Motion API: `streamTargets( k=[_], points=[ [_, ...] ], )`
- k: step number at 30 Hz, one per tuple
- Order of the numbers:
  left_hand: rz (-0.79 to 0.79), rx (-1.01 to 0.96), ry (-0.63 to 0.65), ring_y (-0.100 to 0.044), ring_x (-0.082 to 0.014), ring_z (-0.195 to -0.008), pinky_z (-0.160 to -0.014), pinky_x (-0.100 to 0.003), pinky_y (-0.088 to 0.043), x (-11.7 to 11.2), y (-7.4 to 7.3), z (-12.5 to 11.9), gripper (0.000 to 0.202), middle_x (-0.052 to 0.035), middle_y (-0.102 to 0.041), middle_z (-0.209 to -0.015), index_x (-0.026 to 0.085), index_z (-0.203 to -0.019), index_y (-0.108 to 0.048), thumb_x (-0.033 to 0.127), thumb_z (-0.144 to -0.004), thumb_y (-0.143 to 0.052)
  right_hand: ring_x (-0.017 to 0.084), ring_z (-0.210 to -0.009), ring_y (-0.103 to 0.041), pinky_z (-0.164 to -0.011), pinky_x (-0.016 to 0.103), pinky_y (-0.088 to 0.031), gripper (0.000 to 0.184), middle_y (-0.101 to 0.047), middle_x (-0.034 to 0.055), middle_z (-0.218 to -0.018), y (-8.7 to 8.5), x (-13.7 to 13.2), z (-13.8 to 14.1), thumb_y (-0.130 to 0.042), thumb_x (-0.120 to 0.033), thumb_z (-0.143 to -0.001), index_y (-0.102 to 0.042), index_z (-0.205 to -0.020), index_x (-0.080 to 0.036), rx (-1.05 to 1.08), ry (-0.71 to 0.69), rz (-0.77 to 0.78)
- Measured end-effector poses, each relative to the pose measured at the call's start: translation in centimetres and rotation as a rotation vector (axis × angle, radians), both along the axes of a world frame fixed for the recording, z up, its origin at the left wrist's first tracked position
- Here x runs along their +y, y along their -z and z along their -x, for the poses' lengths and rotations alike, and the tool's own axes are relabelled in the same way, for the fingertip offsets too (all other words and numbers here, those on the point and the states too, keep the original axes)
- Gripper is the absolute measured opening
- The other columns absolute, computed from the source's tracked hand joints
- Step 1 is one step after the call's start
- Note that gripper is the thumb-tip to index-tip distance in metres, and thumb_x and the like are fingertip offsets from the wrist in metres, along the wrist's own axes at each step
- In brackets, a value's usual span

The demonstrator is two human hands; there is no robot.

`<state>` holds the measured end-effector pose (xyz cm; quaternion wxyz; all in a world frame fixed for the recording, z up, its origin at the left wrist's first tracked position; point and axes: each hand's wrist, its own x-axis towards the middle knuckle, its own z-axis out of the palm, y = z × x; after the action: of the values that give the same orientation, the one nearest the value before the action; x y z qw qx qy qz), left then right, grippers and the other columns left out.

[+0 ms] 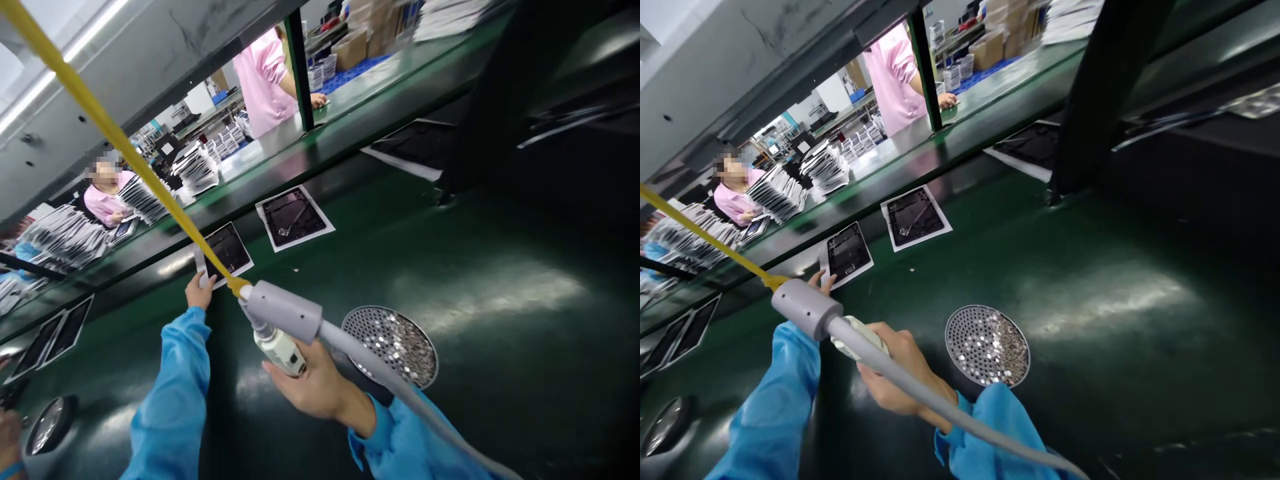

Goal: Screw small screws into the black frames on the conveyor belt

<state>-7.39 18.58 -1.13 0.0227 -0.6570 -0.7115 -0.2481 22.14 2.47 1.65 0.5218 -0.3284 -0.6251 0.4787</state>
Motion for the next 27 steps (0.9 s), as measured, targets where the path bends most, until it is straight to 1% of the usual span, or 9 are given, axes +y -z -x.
streamTargets(
  k=[3, 7, 10, 12, 16, 20, 22, 25, 27],
  points=[
    [-0.002, 0.083, 0.064, -0.061, -0.0288, -0.111, -0.097, -0.044, -0.050, -1.2, 0.8, -2.3, 0.024, -0.0141, -0.068, -0.113, 0.013, -0.101, -0.068, 0.029, -0.085, -0.061, 0.012, -0.052, -0.055, -0.049, 0.022, -0.043, 0.024, -0.062, -0.0022, -0.065, 0.1, -0.5, 0.4, -0.059, -0.023, -0.075, -0.059, -0.099, -0.022, -0.008, -0.061, 0.018],
    [0.080, 0.201, 0.290, -0.062, -0.0242, -0.109, -0.099, -0.040, -0.049, -1.0, 0.2, -7.3, 0.018, -0.0093, -0.070, -0.111, 0.017, -0.093, -0.073, 0.029, -0.083, -0.065, 0.013, -0.055, -0.060, -0.053, 0.022, -0.045, 0.036, -0.065, -0.0033, -0.068, -0.6, -1.0, 0.3, -0.069, -0.027, -0.066, -0.059, -0.101, -0.023, 0.007, -0.152, 0.015],
    [0.151, 0.288, 0.421, -0.063, -0.0208, -0.106, -0.098, -0.036, -0.049, 0.4, -0.6, -11.3, 0.017, -0.0069, -0.071, -0.108, 0.019, -0.094, -0.073, 0.027, -0.084, -0.063, 0.015, -0.063, -0.064, -0.060, 0.022, -0.048, 0.048, -0.069, -0.0025, -0.075, -1.2, -1.1, 0.0, -0.075, -0.025, -0.060, -0.060, -0.106, -0.024, -0.003, -0.154, 0.044],
    [0.198, 0.344, 0.483, -0.063, -0.0191, -0.105, -0.097, -0.033, -0.049, 1.8, -1.0, -13.7, 0.017, -0.0051, -0.071, -0.107, 0.021, -0.096, -0.073, 0.026, -0.085, -0.061, 0.017, -0.070, -0.067, -0.063, 0.022, -0.049, 0.051, -0.071, -0.0013, -0.080, -1.4, -0.9, -0.3, -0.075, -0.023, -0.058, -0.062, -0.107, -0.024, -0.040, -0.144, 0.060],
    [0.275, 0.465, 0.518, -0.063, -0.0219, -0.105, -0.093, -0.032, -0.050, 5.1, -1.9, -17.4, 0.021, -0.0055, -0.070, -0.107, 0.022, -0.098, -0.073, 0.022, -0.084, -0.058, 0.016, -0.070, -0.068, -0.060, 0.021, -0.048, 0.049, -0.073, -0.0009, -0.086, -1.2, -0.1, -0.5, -0.070, -0.025, -0.064, -0.063, -0.112, -0.025, -0.062, -0.199, 0.085],
    [0.317, 0.590, 0.486, -0.061, -0.0261, -0.109, -0.090, -0.032, -0.050, 8.1, -2.5, -19.4, 0.031, -0.0094, -0.067, -0.114, 0.021, -0.108, -0.070, 0.018, -0.081, -0.056, 0.021, -0.084, -0.071, -0.068, 0.024, -0.051, 0.052, -0.074, 0.0037, -0.100, -1.1, 0.7, 0.0, -0.065, -0.028, -0.068, -0.060, -0.119, -0.024, -0.045, -0.167, 0.064],
    [0.337, 0.646, 0.466, -0.063, -0.0267, -0.106, -0.086, -0.032, -0.051, 9.1, -2.6, -19.9, 0.034, -0.0113, -0.066, -0.114, 0.020, -0.110, -0.069, 0.016, -0.081, -0.052, 0.022, -0.087, -0.071, -0.071, 0.026, -0.053, 0.053, -0.074, 0.0042, -0.101, -1.2, 0.9, 0.2, -0.064, -0.029, -0.068, -0.060, -0.120, -0.024, -0.064, -0.145, 0.058],
    [0.365, 0.711, 0.451, -0.065, -0.0250, -0.098, -0.081, -0.031, -0.051, 9.9, -3.1, -19.9, 0.031, -0.0107, -0.068, -0.107, 0.020, -0.104, -0.070, 0.014, -0.081, -0.050, 0.021, -0.084, -0.072, -0.070, 0.025, -0.054, 0.050, -0.075, 0.0008, -0.099, -1.7, 1.0, 0.3, -0.065, -0.033, -0.069, -0.059, -0.118, -0.030, -0.083, -0.126, 0.070],
    [0.375, 0.735, 0.449, -0.065, -0.0237, -0.096, -0.080, -0.030, -0.051, 9.8, -3.6, -19.7, 0.029, -0.0091, -0.069, -0.106, 0.021, -0.100, -0.070, 0.015, -0.080, -0.050, 0.020, -0.081, -0.072, -0.066, 0.024, -0.053, 0.047, -0.075, 0.0000, -0.096, -2.0, 1.0, 0.2, -0.064, -0.035, -0.070, -0.059, -0.117, -0.030, -0.092, -0.118, 0.069]
  ],
)
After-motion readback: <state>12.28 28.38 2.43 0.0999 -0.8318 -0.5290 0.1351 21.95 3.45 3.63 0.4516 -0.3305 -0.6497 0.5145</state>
